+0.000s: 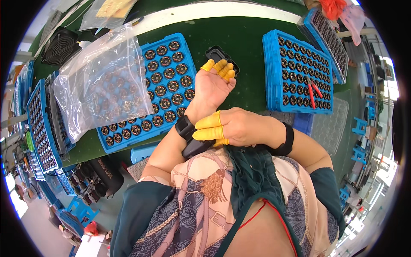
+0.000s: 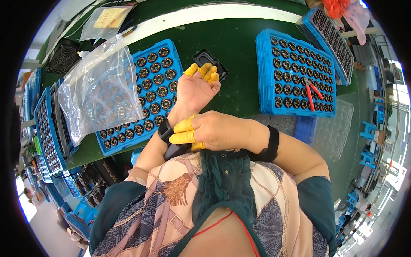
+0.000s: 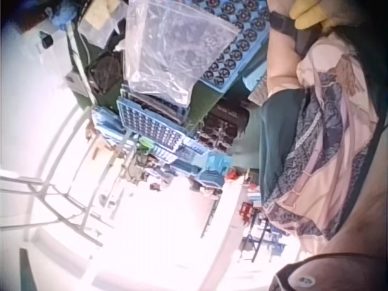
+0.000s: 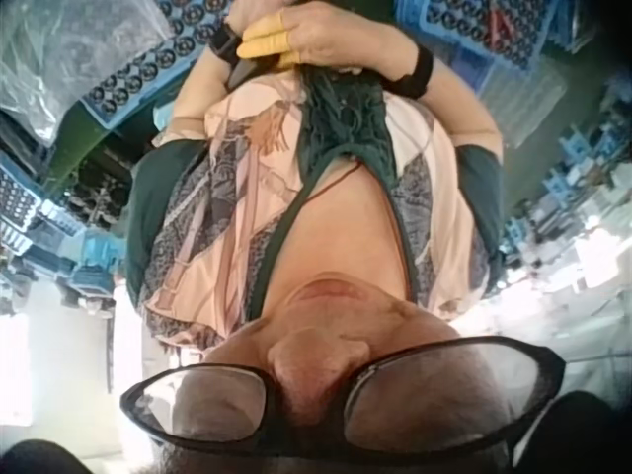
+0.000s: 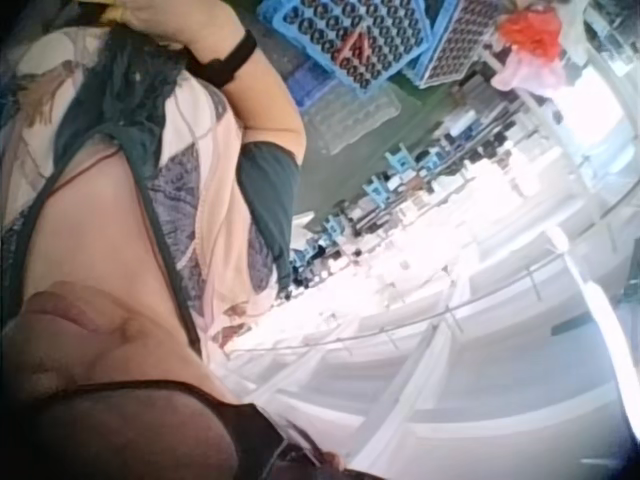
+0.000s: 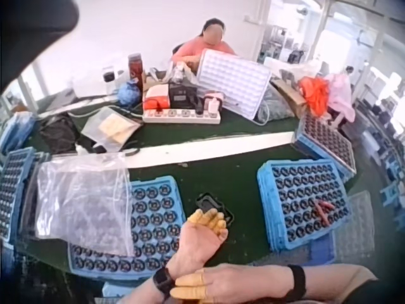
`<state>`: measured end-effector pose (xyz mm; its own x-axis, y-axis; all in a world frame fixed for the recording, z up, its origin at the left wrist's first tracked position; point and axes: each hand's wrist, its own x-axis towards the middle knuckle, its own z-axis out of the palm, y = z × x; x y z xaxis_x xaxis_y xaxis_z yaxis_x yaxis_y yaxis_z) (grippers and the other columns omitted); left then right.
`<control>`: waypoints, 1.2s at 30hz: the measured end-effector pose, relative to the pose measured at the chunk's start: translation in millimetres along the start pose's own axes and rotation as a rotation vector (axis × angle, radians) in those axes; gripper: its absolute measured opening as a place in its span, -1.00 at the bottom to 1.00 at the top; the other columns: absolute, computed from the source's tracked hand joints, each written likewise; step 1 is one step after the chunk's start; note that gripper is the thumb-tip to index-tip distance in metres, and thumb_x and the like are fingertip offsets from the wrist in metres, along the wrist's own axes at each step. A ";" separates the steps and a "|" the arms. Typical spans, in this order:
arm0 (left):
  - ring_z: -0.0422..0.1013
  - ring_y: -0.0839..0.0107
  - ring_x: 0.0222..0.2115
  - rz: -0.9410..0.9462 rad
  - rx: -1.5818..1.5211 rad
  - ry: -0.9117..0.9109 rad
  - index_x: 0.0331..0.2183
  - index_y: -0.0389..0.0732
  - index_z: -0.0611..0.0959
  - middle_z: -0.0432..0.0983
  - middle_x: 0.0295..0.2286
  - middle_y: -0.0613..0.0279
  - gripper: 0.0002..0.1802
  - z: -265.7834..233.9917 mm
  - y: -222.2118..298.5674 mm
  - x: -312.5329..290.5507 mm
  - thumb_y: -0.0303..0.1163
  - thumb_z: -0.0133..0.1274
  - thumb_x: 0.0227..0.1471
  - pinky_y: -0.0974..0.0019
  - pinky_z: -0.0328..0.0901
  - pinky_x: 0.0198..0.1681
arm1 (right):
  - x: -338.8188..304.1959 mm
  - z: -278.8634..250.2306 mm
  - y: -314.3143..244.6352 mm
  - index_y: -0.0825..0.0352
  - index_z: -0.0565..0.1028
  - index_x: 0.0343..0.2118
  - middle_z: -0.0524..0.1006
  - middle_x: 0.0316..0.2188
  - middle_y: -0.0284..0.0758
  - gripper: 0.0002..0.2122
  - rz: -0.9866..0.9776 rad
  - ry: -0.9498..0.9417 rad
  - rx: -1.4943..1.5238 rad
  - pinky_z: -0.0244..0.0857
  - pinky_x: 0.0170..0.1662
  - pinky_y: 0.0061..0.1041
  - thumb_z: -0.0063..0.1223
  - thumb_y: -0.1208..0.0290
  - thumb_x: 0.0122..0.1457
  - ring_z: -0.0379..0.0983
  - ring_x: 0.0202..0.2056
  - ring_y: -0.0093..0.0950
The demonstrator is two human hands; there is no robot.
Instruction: Assembling and trimming electronic components using pliers and organizing them into trays and bags.
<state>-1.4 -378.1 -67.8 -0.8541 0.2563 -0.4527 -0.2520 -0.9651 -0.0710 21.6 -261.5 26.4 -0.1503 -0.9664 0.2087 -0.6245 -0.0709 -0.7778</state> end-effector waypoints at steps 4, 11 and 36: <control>0.32 0.26 -0.33 -0.023 -0.042 -0.051 -0.27 -0.27 0.48 0.44 -0.29 0.13 -0.65 -0.9 8.0 3.6 -0.18 -0.21 0.12 0.24 0.25 -0.27 | -0.4 5.3 5.9 0.21 0.48 -0.07 0.46 -0.14 -0.31 -0.59 0.023 0.040 0.036 0.40 -0.19 -0.48 0.06 0.60 -0.07 0.46 -0.24 -0.32; 0.34 0.27 -0.35 0.118 0.021 0.019 -0.28 -0.27 0.49 0.43 -0.31 0.12 -0.68 2.2 32.1 -0.7 -0.21 -0.17 0.11 0.25 0.26 -0.29 | -5.0 -1.8 -9.4 0.28 0.30 0.08 0.43 -0.08 -0.14 -0.50 0.234 0.054 0.121 0.32 -0.10 -0.32 0.01 0.57 -0.02 0.42 -0.16 -0.16; 0.41 0.52 -0.45 0.837 1.459 0.103 -0.25 -0.30 0.59 0.53 -0.39 0.23 -0.80 43.1 36.7 -11.6 -0.55 -0.06 0.04 0.50 0.26 -0.40 | -42.3 -20.4 34.9 0.29 0.33 0.06 0.51 -0.28 -0.35 -0.62 0.633 0.497 0.454 0.34 -0.27 -0.62 -0.08 0.49 0.14 0.44 -0.33 -0.62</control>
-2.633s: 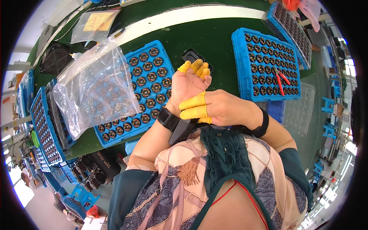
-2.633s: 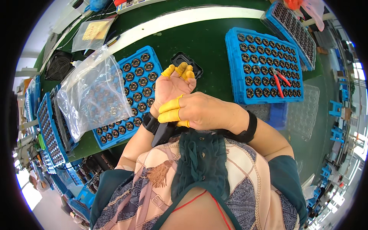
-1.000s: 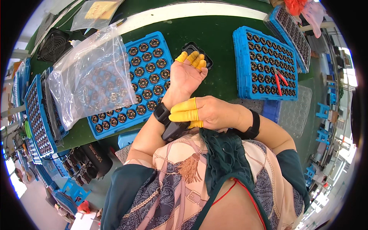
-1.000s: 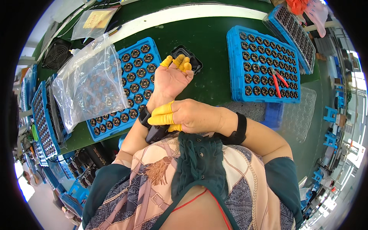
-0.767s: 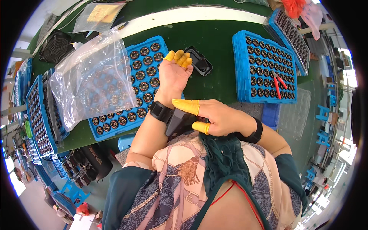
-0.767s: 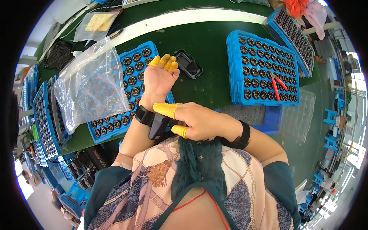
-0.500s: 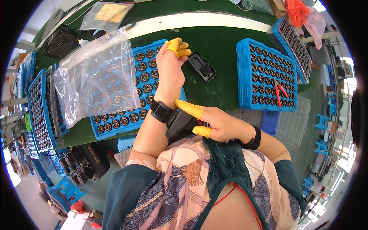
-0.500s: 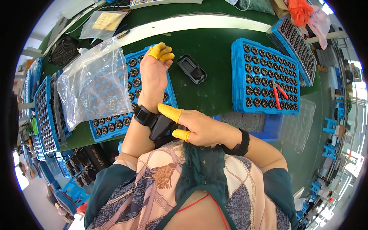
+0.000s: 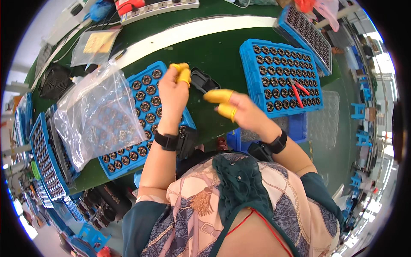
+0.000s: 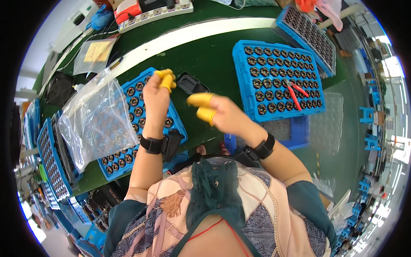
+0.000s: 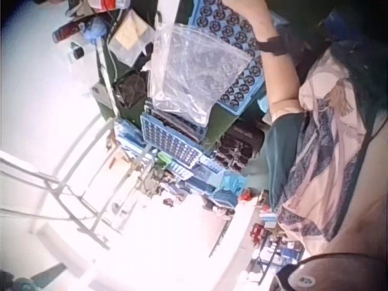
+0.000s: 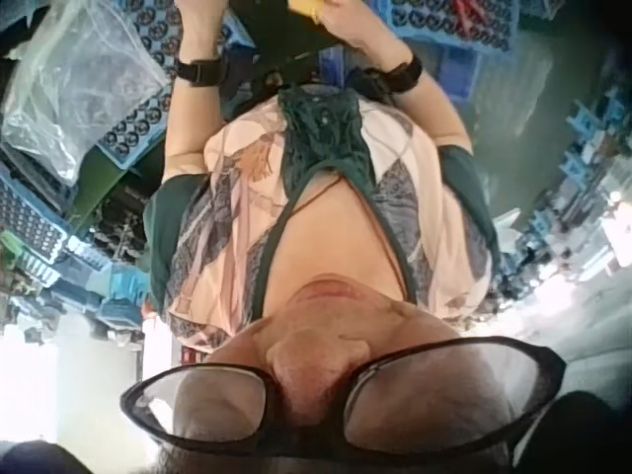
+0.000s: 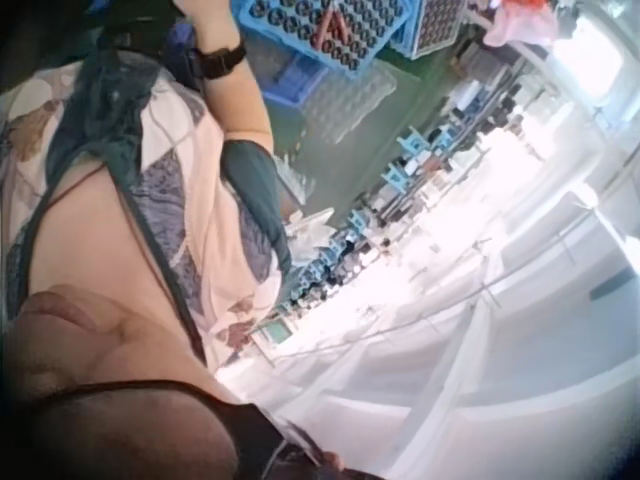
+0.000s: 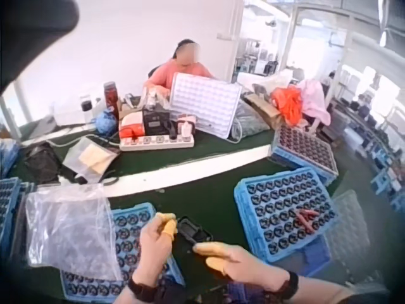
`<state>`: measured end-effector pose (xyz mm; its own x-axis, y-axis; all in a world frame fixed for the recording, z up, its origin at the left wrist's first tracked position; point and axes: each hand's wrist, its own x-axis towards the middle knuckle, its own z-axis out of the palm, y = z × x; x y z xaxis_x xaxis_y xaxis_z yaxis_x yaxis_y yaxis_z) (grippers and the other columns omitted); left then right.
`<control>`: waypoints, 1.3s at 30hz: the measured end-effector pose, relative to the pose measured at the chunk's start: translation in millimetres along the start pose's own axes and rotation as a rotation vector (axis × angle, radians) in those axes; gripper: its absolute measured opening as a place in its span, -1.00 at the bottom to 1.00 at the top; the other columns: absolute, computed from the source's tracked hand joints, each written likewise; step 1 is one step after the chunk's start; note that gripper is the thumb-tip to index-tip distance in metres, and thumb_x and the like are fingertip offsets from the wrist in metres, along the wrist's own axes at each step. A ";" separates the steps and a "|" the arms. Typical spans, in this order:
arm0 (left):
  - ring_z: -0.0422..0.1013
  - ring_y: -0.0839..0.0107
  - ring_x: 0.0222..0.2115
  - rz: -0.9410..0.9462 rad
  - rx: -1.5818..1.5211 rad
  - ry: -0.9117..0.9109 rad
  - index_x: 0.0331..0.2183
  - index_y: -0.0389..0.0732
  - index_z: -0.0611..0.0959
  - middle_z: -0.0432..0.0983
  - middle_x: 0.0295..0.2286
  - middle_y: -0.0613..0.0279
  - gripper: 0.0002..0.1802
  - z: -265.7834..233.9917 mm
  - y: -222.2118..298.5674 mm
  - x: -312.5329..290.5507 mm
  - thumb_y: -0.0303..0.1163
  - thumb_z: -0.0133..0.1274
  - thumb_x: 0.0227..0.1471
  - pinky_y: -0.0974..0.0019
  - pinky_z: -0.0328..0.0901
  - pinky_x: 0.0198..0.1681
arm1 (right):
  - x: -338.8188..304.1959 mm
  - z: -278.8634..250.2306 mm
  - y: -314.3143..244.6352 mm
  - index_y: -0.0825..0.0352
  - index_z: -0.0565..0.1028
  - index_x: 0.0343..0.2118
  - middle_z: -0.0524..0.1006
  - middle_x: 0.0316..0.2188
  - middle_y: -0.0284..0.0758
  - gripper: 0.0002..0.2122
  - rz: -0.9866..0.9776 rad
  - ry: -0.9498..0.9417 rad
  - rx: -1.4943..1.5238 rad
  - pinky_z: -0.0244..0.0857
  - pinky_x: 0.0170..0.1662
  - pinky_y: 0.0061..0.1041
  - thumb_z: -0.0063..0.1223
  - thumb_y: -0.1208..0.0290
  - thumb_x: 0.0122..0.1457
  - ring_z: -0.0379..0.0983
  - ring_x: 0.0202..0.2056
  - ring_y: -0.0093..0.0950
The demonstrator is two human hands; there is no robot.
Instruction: Assembling and trimming electronic components using pliers and organizing them into trays and bags.
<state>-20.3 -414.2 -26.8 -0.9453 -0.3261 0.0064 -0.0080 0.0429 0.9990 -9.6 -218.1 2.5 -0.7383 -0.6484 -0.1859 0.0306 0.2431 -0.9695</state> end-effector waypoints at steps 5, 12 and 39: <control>0.40 0.12 -0.31 0.432 0.737 -0.132 -0.37 -0.23 0.61 0.48 -0.36 0.08 -0.81 25.1 -18.8 -6.2 -0.48 0.12 -0.16 0.21 0.32 -0.26 | -0.1 -27.3 26.3 0.36 0.40 -0.03 0.50 -0.15 -0.27 -0.71 0.114 0.433 0.573 0.31 -0.11 -0.49 -0.20 0.44 0.21 0.42 -0.14 -0.47; 0.38 0.13 -0.28 0.419 1.022 -0.266 -0.40 -0.18 0.62 0.45 -0.39 0.13 -0.75 38.3 -31.9 4.8 -0.43 0.18 -0.30 0.17 0.31 -0.26 | -1.6 -33.0 39.1 0.32 0.42 -0.07 0.51 -0.17 -0.27 -0.74 0.156 0.513 0.718 0.32 -0.14 -0.46 -0.20 0.37 0.25 0.44 -0.17 -0.46; 0.40 0.56 -0.29 -0.189 -0.311 -0.420 0.00 -0.34 0.39 0.48 -0.26 0.25 -0.53 10.6 22.0 -60.9 -0.69 -0.02 -0.02 0.54 0.29 -0.27 | -13.1 -8.7 21.9 0.38 0.43 -0.13 0.52 -0.33 -0.28 -0.77 0.195 0.110 0.791 0.44 -0.32 -0.53 -0.04 0.43 0.18 0.51 -0.36 -0.48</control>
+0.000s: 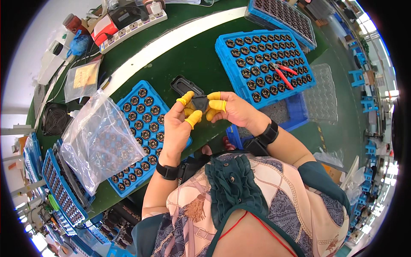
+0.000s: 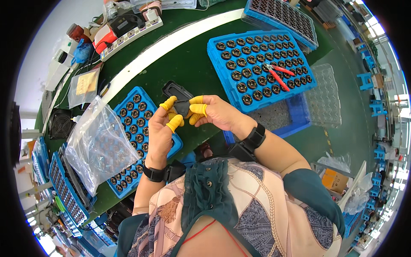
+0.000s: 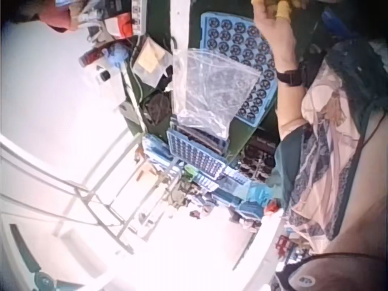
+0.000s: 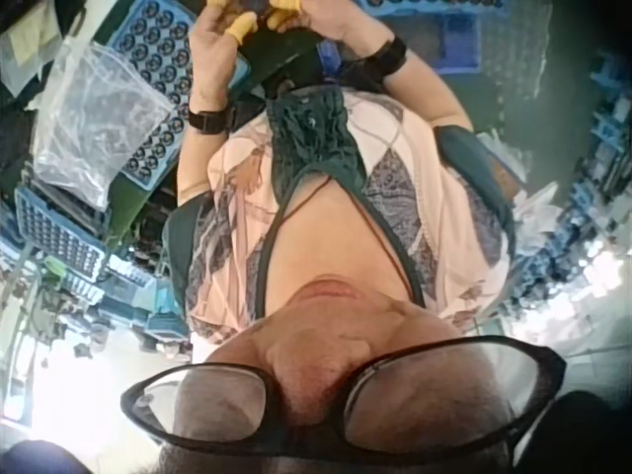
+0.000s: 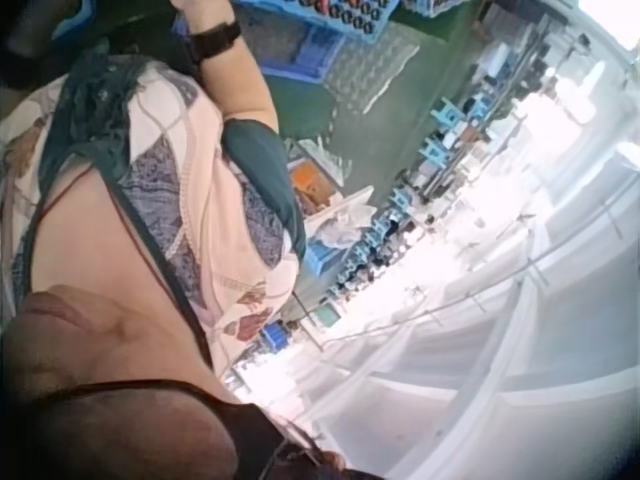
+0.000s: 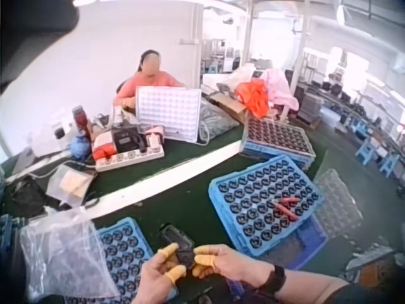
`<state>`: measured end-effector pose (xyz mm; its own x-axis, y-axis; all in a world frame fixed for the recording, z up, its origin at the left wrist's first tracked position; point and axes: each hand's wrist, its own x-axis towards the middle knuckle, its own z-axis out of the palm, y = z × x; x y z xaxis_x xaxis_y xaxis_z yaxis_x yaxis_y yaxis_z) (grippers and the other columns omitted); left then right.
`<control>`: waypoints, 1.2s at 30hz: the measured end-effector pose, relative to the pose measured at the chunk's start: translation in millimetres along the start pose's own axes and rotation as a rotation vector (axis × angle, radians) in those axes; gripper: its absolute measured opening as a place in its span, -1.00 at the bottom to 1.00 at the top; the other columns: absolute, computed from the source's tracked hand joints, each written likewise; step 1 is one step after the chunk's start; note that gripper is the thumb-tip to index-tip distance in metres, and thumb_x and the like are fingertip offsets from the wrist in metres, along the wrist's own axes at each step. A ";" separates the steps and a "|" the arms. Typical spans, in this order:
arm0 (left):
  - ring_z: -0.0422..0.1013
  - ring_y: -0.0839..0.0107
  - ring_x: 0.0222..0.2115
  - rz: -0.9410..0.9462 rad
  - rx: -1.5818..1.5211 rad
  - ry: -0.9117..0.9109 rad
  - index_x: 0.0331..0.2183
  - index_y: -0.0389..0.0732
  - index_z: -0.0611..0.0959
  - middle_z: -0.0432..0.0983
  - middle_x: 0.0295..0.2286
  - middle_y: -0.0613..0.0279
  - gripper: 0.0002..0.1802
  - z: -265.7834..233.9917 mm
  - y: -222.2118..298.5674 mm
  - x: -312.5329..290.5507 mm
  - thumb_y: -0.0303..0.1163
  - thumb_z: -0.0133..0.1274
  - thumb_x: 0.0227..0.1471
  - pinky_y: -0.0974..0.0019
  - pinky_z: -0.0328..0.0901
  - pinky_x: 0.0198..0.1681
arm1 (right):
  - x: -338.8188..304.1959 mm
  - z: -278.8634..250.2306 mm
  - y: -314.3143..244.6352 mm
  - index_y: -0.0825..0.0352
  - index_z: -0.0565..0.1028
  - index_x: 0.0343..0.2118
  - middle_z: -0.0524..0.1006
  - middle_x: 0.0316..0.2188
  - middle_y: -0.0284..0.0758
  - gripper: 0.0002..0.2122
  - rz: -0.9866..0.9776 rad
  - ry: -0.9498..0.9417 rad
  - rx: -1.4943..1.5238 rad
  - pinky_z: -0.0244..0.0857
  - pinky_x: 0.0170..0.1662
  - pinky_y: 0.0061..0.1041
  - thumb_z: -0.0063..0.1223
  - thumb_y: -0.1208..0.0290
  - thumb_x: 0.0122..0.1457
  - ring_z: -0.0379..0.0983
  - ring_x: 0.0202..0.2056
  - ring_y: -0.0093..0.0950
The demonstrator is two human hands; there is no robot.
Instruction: Assembling and trimming electronic components using pliers and organizing them into trays and bags.
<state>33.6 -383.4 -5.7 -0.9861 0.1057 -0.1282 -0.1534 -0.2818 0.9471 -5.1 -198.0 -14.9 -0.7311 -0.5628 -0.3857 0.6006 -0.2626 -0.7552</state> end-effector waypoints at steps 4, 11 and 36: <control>0.40 0.55 -0.26 -0.019 -0.026 -0.021 0.00 -0.33 0.40 0.46 -0.23 0.24 -0.51 -4.2 -5.0 1.3 -0.71 -0.03 -0.03 0.55 0.28 -0.24 | -3.9 2.4 -3.7 0.41 0.40 -0.09 0.52 -0.31 -0.23 -0.73 0.055 -0.061 0.024 0.42 -0.33 -0.54 -0.04 0.39 0.19 0.50 -0.39 -0.43; 0.38 0.61 -0.33 -0.045 0.275 -0.152 -0.02 -0.33 0.42 0.41 -0.35 0.29 -0.51 -5.3 -2.8 3.4 -0.75 -0.06 -0.05 0.59 0.27 -0.33 | -4.9 3.6 -12.5 0.40 0.41 -0.09 0.50 -0.32 -0.27 -0.73 0.022 0.008 -0.254 0.42 -0.37 -0.58 -0.05 0.41 0.17 0.49 -0.39 -0.46; 0.46 0.32 -0.23 0.229 0.483 -0.547 -0.17 -0.24 0.54 0.51 -0.19 0.19 -0.57 16.6 3.7 -19.3 -0.70 0.10 -0.18 0.38 0.31 -0.13 | 4.0 3.9 49.4 0.34 0.35 -0.23 0.47 -0.21 -0.11 -0.72 0.304 0.357 0.593 0.35 -0.13 -0.22 -0.35 0.24 0.27 0.45 -0.25 -0.23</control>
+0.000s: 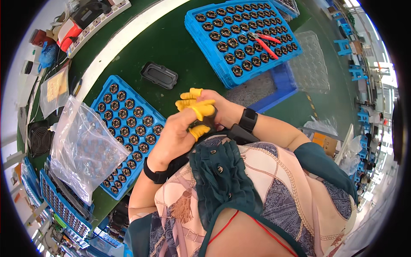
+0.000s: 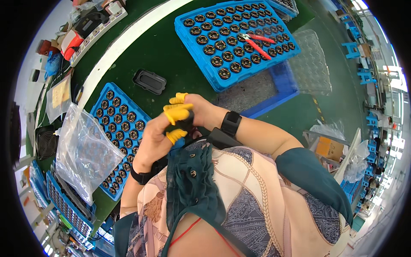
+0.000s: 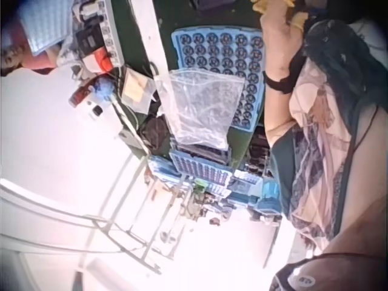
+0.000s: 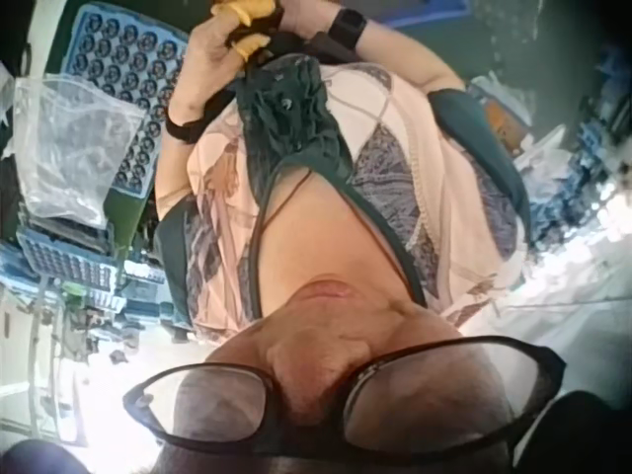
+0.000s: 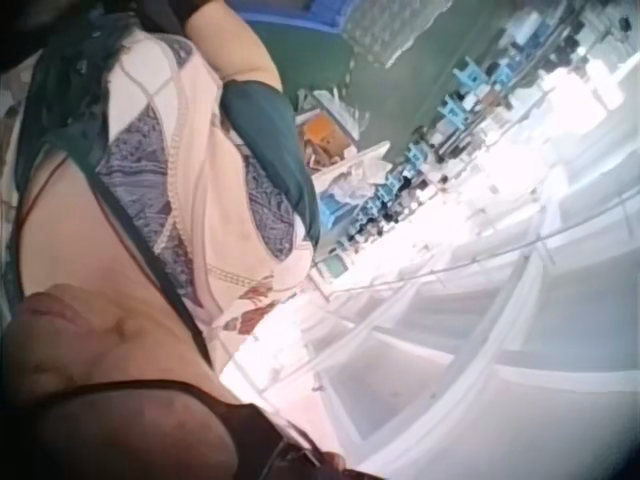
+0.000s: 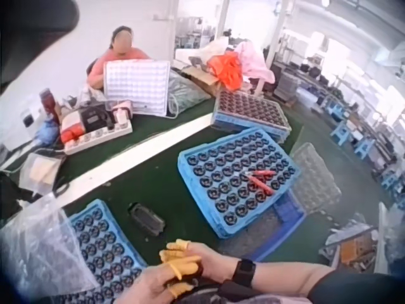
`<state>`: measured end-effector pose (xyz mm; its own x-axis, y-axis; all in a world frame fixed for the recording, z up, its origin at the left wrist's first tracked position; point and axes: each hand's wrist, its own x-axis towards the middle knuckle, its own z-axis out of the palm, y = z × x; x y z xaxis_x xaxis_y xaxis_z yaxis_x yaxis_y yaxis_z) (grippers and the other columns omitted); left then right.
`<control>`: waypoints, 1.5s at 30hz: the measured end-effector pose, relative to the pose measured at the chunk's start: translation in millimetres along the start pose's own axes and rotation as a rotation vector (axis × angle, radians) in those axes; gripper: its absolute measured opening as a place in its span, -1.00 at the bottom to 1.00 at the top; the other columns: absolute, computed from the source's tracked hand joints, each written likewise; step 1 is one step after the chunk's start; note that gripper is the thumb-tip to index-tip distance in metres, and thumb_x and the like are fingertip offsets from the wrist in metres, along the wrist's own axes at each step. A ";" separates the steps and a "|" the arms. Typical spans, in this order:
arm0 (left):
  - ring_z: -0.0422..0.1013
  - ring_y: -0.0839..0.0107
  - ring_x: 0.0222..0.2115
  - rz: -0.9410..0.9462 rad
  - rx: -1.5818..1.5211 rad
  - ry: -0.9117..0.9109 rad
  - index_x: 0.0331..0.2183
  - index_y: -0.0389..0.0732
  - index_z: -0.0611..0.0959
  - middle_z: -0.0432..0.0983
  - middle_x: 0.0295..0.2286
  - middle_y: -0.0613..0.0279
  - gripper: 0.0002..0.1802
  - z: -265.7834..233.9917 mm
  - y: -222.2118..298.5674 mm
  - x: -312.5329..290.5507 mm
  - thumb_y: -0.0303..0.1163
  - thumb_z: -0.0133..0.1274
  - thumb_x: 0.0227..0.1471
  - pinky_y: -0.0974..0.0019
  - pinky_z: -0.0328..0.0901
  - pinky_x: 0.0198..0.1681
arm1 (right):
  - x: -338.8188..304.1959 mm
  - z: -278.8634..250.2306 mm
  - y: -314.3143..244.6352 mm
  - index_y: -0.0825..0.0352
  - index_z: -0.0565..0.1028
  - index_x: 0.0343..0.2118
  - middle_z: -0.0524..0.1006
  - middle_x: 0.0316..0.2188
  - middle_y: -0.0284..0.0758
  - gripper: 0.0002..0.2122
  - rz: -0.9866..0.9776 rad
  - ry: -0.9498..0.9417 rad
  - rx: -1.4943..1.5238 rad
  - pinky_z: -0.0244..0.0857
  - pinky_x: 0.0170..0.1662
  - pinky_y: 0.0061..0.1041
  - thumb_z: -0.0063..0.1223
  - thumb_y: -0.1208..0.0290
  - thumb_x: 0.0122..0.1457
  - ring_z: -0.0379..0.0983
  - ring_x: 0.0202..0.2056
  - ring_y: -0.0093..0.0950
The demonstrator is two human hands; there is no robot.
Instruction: Assembling and trimming electronic components using pliers and organizing them into trays and bags.
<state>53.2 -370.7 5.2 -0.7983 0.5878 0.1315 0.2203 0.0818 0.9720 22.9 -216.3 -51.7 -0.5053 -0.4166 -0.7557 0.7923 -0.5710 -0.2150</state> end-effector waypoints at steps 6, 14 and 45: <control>0.45 0.40 -0.21 -0.164 -0.204 -0.252 -0.11 -0.25 0.51 0.51 -0.26 0.22 -0.52 3.9 -2.0 4.0 -0.73 0.08 -0.17 0.38 0.31 -0.10 | 15.5 -12.9 6.2 0.31 0.32 -0.08 0.41 -0.08 -0.14 -0.71 0.076 -0.047 -0.111 0.31 -0.04 -0.26 -0.34 0.25 0.28 0.39 -0.09 -0.24; 0.45 0.40 -0.32 -0.144 -0.083 -0.284 -0.11 -0.22 0.54 0.53 -0.34 0.23 -0.43 13.7 -2.3 7.2 -0.70 0.17 -0.30 0.41 0.31 -0.21 | 25.7 -9.3 10.7 0.33 0.33 -0.22 0.49 -0.31 -0.15 -0.73 0.089 -0.100 0.058 0.35 -0.19 -0.29 -0.33 0.21 0.29 0.45 -0.29 -0.27; 0.47 0.21 -0.34 0.204 0.161 -0.267 -0.24 -0.22 0.62 0.53 -0.30 0.16 -0.54 34.1 2.3 11.5 -0.68 0.15 -0.34 0.33 0.38 -0.29 | 22.6 -13.3 11.1 0.30 0.37 -0.21 0.51 -0.31 -0.23 -0.70 0.108 -0.146 0.017 0.34 -0.16 -0.34 -0.39 0.21 0.30 0.44 -0.26 -0.35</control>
<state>63.6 -336.4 2.3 -0.5589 0.7927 0.2435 0.4622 0.0540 0.8851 24.8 -222.6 -79.4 -0.4624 -0.5737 -0.6761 0.8397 -0.5283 -0.1259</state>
